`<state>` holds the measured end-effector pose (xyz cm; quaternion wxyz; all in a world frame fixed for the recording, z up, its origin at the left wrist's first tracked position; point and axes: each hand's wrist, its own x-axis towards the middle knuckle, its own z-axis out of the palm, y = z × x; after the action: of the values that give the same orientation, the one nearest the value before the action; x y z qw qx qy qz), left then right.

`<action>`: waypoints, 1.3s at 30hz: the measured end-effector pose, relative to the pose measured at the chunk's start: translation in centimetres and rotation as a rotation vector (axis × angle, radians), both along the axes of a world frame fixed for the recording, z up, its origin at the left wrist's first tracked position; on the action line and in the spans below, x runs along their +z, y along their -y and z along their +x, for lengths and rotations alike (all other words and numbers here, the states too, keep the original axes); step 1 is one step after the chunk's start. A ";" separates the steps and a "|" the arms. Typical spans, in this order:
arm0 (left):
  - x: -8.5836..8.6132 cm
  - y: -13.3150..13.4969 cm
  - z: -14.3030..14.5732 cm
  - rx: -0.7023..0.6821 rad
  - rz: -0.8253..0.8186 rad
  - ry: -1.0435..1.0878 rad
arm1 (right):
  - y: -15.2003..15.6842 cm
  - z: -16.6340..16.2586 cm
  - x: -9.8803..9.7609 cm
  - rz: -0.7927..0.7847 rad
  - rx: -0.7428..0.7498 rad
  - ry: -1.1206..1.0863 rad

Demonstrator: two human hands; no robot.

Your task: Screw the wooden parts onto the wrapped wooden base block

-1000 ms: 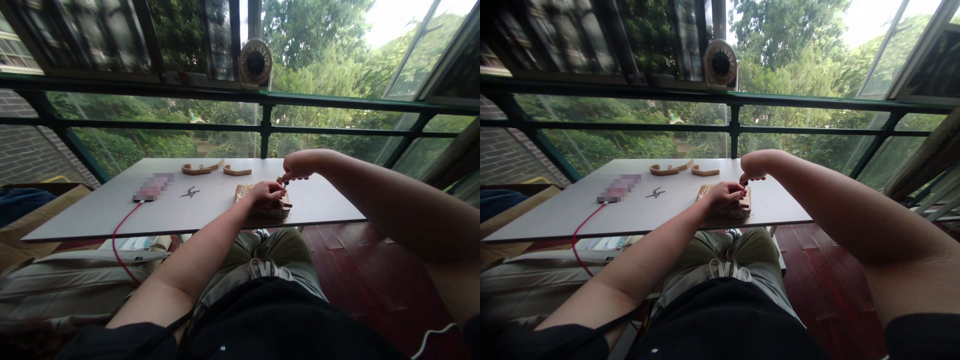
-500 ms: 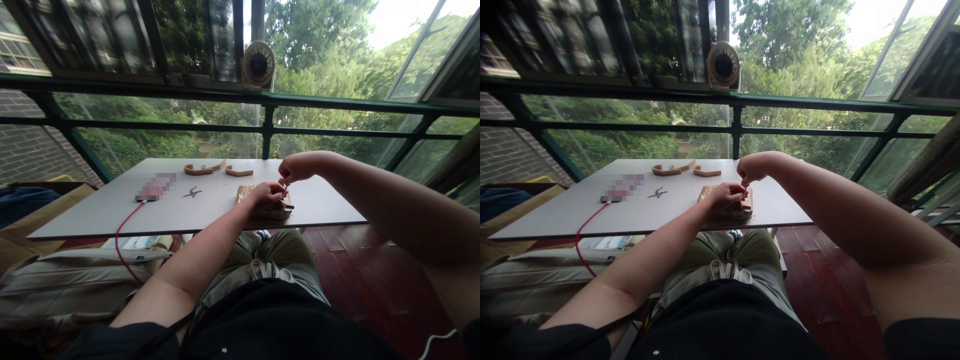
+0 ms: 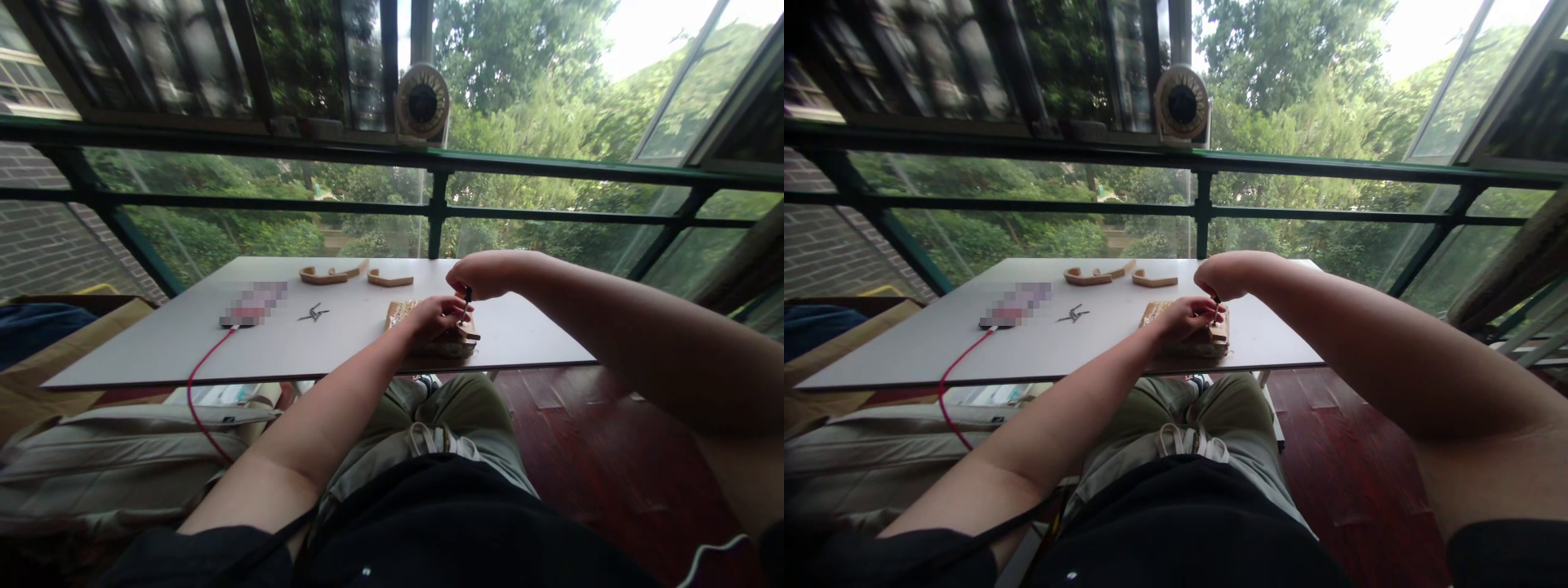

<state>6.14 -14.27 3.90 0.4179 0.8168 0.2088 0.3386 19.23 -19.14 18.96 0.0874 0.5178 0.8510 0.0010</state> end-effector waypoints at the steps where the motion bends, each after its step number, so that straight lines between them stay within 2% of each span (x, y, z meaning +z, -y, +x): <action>1: -0.1 -0.1 0.0 -0.018 -0.013 0.008 | 0.0 0.1 0.0 0.019 -0.002 0.023; 4: -0.1 -0.1 0.0 -0.032 0.014 -0.016 | -0.2 0.5 0.1 0.098 -0.030 0.083; 9: 0.3 0.2 -0.1 0.024 0.087 -0.085 | -1.1 1.5 0.8 0.192 -0.067 0.076; 16: 0.8 0.5 -0.3 0.078 0.123 -0.145 | -0.8 1.5 1.3 0.131 0.017 0.029; 23: 0.8 0.4 -0.4 0.030 0.106 -0.104 | -0.8 0.0 1.6 0.103 -0.165 0.072; 30: 1.0 0.7 -0.5 0.103 0.098 -0.095 | -0.9 -0.1 1.5 0.042 -0.255 0.114; 32: 0.9 0.7 -0.5 0.123 0.102 -0.085 | -1.0 0.3 1.2 0.066 -0.242 0.110; 35: 0.6 0.4 -0.4 0.141 0.090 -0.052 | -1.1 1.0 0.8 0.140 -0.149 0.089; 39: 0.2 0.1 -0.2 0.127 0.048 -0.031 | -0.7 2.2 1.1 0.118 -0.001 0.024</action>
<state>5.94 -14.40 4.12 0.3728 0.8167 0.2584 0.3567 21.45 -18.40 20.05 0.0671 0.5225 0.8481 0.0573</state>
